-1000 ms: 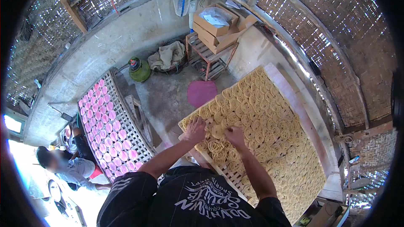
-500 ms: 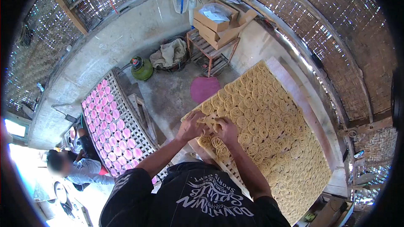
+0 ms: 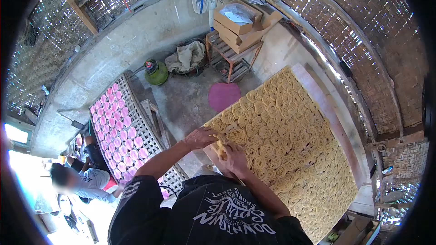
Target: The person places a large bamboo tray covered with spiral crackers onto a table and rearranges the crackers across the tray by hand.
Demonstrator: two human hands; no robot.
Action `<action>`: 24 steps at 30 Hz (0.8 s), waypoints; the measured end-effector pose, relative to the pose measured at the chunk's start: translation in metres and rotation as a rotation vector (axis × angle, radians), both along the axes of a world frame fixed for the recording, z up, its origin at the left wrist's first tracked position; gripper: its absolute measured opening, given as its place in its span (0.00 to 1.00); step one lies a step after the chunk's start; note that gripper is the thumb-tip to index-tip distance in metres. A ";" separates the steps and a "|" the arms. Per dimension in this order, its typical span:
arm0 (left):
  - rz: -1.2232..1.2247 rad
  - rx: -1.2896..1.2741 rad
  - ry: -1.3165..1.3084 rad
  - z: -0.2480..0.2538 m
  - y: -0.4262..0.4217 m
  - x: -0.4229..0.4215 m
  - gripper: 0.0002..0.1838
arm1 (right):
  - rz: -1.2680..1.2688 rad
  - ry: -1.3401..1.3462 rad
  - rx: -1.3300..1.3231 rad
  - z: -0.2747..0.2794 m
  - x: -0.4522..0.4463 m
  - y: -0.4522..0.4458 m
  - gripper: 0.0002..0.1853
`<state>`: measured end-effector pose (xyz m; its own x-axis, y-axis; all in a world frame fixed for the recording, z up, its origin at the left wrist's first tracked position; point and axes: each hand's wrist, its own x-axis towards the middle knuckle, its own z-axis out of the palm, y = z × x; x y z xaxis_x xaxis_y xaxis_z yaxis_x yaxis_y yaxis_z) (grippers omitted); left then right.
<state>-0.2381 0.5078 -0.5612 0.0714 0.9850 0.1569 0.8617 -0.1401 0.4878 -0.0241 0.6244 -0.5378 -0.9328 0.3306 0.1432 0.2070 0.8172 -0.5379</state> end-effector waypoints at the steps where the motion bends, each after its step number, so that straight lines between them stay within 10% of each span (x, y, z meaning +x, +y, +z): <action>1: 0.106 0.041 -0.051 0.001 0.002 0.003 0.12 | -0.028 0.026 -0.030 -0.009 0.002 0.001 0.23; 6: 0.777 0.109 -0.541 0.025 0.006 0.056 0.11 | -0.474 0.096 -0.525 0.008 0.009 0.024 0.20; 12: 0.829 0.060 -0.314 0.002 0.003 0.078 0.15 | -0.215 -0.100 0.184 0.023 0.008 0.052 0.17; 24: 1.024 -0.053 0.127 0.002 0.050 0.050 0.30 | 0.441 -0.184 0.490 -0.008 -0.109 0.108 0.19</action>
<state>-0.1882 0.5579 -0.5589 -0.7922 0.5885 0.1616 0.6016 0.7086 0.3688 -0.1335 0.7320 -0.5462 -0.9889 -0.1484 0.0052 -0.1484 0.9863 -0.0722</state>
